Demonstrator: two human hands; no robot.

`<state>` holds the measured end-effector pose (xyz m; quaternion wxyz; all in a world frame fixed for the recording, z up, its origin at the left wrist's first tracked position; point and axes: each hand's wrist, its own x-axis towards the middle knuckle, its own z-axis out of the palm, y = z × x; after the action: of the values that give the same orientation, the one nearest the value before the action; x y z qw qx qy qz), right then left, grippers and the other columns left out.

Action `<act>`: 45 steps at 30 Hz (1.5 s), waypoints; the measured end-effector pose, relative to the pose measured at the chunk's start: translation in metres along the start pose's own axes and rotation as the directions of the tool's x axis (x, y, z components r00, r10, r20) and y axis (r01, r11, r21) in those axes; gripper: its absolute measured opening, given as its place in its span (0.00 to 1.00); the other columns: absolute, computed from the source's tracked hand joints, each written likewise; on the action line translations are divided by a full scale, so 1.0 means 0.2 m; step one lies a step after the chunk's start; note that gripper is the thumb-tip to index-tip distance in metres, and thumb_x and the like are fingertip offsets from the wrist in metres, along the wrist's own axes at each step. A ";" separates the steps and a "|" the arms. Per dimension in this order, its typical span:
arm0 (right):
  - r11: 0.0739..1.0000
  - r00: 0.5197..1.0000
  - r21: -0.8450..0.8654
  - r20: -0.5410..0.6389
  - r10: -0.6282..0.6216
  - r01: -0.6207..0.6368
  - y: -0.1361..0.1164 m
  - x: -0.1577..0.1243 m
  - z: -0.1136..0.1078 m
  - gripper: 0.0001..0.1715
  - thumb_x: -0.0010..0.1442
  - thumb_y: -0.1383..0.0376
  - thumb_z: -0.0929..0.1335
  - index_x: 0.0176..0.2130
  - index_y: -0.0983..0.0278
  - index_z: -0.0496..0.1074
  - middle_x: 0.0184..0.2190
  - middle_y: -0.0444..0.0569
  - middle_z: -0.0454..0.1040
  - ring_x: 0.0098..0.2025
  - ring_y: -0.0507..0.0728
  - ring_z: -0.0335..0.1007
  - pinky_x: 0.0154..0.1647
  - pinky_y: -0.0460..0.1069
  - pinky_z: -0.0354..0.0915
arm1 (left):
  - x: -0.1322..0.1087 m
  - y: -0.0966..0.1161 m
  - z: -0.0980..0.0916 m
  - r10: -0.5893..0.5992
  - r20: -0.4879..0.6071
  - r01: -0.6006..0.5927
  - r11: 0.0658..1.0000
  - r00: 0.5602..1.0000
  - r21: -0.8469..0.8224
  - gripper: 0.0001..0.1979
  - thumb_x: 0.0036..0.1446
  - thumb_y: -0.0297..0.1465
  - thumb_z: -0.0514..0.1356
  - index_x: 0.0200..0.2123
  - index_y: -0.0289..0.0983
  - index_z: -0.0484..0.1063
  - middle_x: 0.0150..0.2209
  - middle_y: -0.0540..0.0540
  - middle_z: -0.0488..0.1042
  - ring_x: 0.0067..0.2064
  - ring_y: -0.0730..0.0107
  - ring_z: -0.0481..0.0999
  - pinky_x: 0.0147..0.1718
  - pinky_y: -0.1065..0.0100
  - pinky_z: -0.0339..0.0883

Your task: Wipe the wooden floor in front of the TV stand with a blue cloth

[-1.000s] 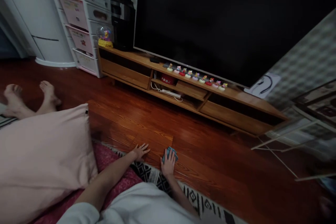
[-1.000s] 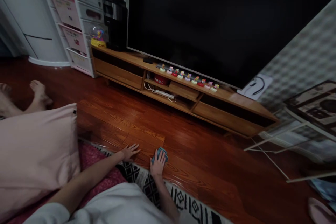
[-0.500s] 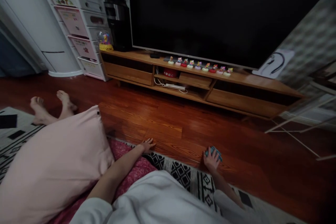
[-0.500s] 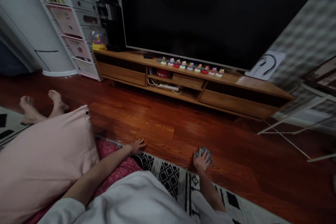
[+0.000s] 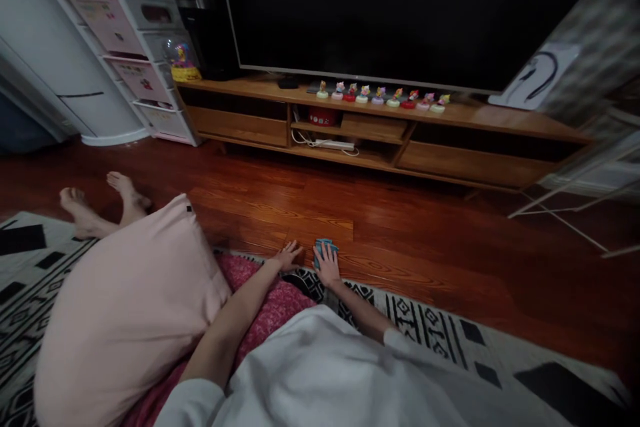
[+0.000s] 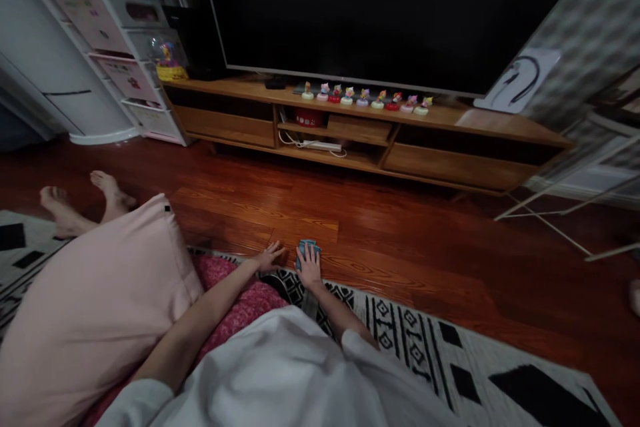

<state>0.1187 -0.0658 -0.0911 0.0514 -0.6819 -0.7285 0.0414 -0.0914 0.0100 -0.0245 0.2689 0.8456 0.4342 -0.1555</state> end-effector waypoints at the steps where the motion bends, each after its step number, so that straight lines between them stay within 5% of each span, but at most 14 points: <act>1: 0.999 0.999 -0.002 0.001 -0.042 0.042 0.02 0.01 -0.01 0.35 0.70 0.54 0.56 0.72 0.53 0.48 0.75 0.48 0.41 0.75 0.62 0.35 0.71 0.62 0.39 | 0.00 -0.01 0.00 -0.005 -0.005 0.005 1.000 1.000 -0.002 0.46 0.59 0.50 0.59 0.73 0.45 0.42 0.75 0.38 0.31 0.74 0.44 0.34 0.68 0.43 0.44; 6: 0.975 0.976 -0.049 -0.014 0.215 -0.216 0.49 -0.09 -0.08 0.34 0.70 0.57 0.53 0.72 0.53 0.48 0.75 0.47 0.42 0.74 0.62 0.38 0.71 0.61 0.43 | 0.00 -0.03 -0.01 -0.039 0.039 0.040 0.999 0.998 -0.020 0.46 0.59 0.49 0.60 0.73 0.44 0.40 0.75 0.36 0.28 0.74 0.44 0.34 0.67 0.42 0.46; 11: 0.741 0.734 0.023 -0.122 0.668 -0.671 0.99 -0.34 -0.12 0.37 0.69 0.56 0.52 0.73 0.58 0.46 0.74 0.55 0.43 0.74 0.67 0.38 0.69 0.67 0.45 | 0.01 -0.03 -0.01 -0.030 0.051 0.031 0.999 0.998 -0.016 0.46 0.59 0.47 0.59 0.73 0.45 0.39 0.75 0.38 0.28 0.74 0.46 0.33 0.67 0.42 0.45; 14: 0.601 0.572 0.111 -0.208 0.793 -0.792 1.00 -0.40 -0.09 0.38 0.68 0.57 0.53 0.73 0.60 0.47 0.74 0.60 0.43 0.74 0.70 0.36 0.67 0.71 0.44 | 0.00 -0.02 -0.01 -0.038 0.055 0.038 0.999 0.998 -0.004 0.46 0.58 0.45 0.60 0.73 0.44 0.40 0.74 0.37 0.28 0.74 0.45 0.34 0.67 0.41 0.45; 16: 0.572 0.533 0.150 -0.234 0.813 -0.806 0.88 -0.38 -0.06 0.39 0.67 0.58 0.55 0.73 0.64 0.47 0.73 0.63 0.43 0.74 0.72 0.35 0.66 0.73 0.44 | 0.00 -0.01 -0.01 -0.045 0.057 0.045 0.999 0.997 -0.004 0.47 0.58 0.47 0.60 0.73 0.44 0.41 0.74 0.36 0.28 0.74 0.44 0.35 0.67 0.41 0.45; 20: 0.761 0.740 0.137 -0.180 0.648 -0.634 0.47 -0.23 -0.02 0.38 0.67 0.57 0.56 0.72 0.65 0.50 0.73 0.62 0.45 0.74 0.72 0.34 0.68 0.71 0.42 | -0.01 0.00 -0.02 -0.055 0.066 0.054 0.998 0.996 0.014 0.46 0.58 0.50 0.59 0.73 0.45 0.41 0.74 0.36 0.29 0.73 0.42 0.35 0.66 0.39 0.45; 23: 0.929 0.926 0.113 -0.095 0.364 -0.353 0.15 -0.12 0.00 0.37 0.67 0.57 0.58 0.71 0.61 0.53 0.74 0.55 0.44 0.75 0.68 0.33 0.71 0.66 0.39 | -0.02 0.00 -0.02 -0.051 0.068 0.049 0.998 0.996 0.029 0.46 0.59 0.51 0.57 0.73 0.45 0.41 0.74 0.36 0.29 0.74 0.43 0.35 0.66 0.38 0.45; 25: 0.981 0.986 0.117 -0.051 0.160 -0.153 0.02 -0.06 0.01 0.36 0.67 0.58 0.59 0.72 0.56 0.52 0.75 0.50 0.43 0.75 0.65 0.32 0.71 0.65 0.37 | -0.03 0.00 -0.03 -0.061 0.061 0.059 0.998 0.996 0.030 0.46 0.59 0.52 0.57 0.73 0.45 0.41 0.74 0.36 0.30 0.74 0.43 0.35 0.66 0.38 0.45; 29: 0.993 0.999 0.111 -0.015 -0.040 0.042 0.07 0.01 -0.04 0.36 0.67 0.60 0.59 0.71 0.53 0.52 0.75 0.46 0.43 0.75 0.61 0.35 0.72 0.61 0.39 | -0.05 0.01 -0.03 -0.077 0.052 0.076 0.997 0.996 0.012 0.45 0.60 0.50 0.58 0.73 0.45 0.42 0.74 0.37 0.30 0.74 0.44 0.35 0.66 0.38 0.44; 32: 0.990 0.991 0.065 -0.021 0.129 -0.127 0.38 -0.01 -0.11 0.35 0.67 0.61 0.58 0.71 0.56 0.53 0.74 0.48 0.46 0.75 0.61 0.37 0.71 0.60 0.42 | -0.05 0.01 -0.04 -0.078 0.063 0.078 0.997 0.995 0.002 0.45 0.60 0.48 0.59 0.73 0.44 0.42 0.74 0.36 0.29 0.74 0.44 0.35 0.67 0.39 0.43; 35: 0.896 0.893 0.048 -0.074 0.444 -0.442 0.77 -0.13 -0.16 0.36 0.67 0.60 0.56 0.71 0.60 0.53 0.74 0.53 0.47 0.74 0.64 0.37 0.70 0.62 0.45 | -0.04 0.01 -0.04 -0.078 0.069 0.078 0.997 0.995 -0.007 0.45 0.59 0.48 0.59 0.73 0.45 0.42 0.74 0.37 0.29 0.74 0.44 0.35 0.66 0.38 0.44; 39: 0.677 0.649 0.130 -0.202 0.734 -0.725 1.10 -0.36 -0.14 0.38 0.67 0.58 0.54 0.72 0.62 0.51 0.74 0.58 0.45 0.74 0.68 0.36 0.68 0.69 0.47 | -0.02 0.01 -0.02 -0.078 0.061 0.080 0.996 0.995 -0.030 0.45 0.58 0.46 0.60 0.73 0.44 0.43 0.75 0.37 0.29 0.74 0.44 0.34 0.67 0.39 0.44; 43: 0.519 0.451 0.249 -0.283 0.846 -0.817 1.05 -0.41 -0.08 0.40 0.65 0.57 0.56 0.72 0.65 0.50 0.73 0.64 0.43 0.74 0.73 0.33 0.65 0.74 0.46 | 0.00 0.00 -0.02 -0.073 0.045 0.075 0.996 0.996 -0.041 0.46 0.57 0.45 0.60 0.73 0.44 0.42 0.74 0.36 0.29 0.73 0.43 0.34 0.67 0.39 0.45; 45: 0.508 0.436 0.274 -0.284 0.854 -0.817 0.90 -0.34 -0.06 0.41 0.64 0.57 0.57 0.72 0.67 0.50 0.73 0.65 0.42 0.74 0.74 0.31 0.66 0.74 0.44 | 0.00 0.01 -0.03 -0.075 0.032 0.076 0.996 0.997 -0.037 0.46 0.57 0.45 0.60 0.73 0.45 0.41 0.74 0.37 0.29 0.73 0.43 0.33 0.66 0.39 0.44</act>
<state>0.3035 -0.1216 -0.1046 0.1979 -0.9423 -0.2674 -0.0383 -0.0904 0.0124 -0.0198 0.2854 0.8208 0.4645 -0.1703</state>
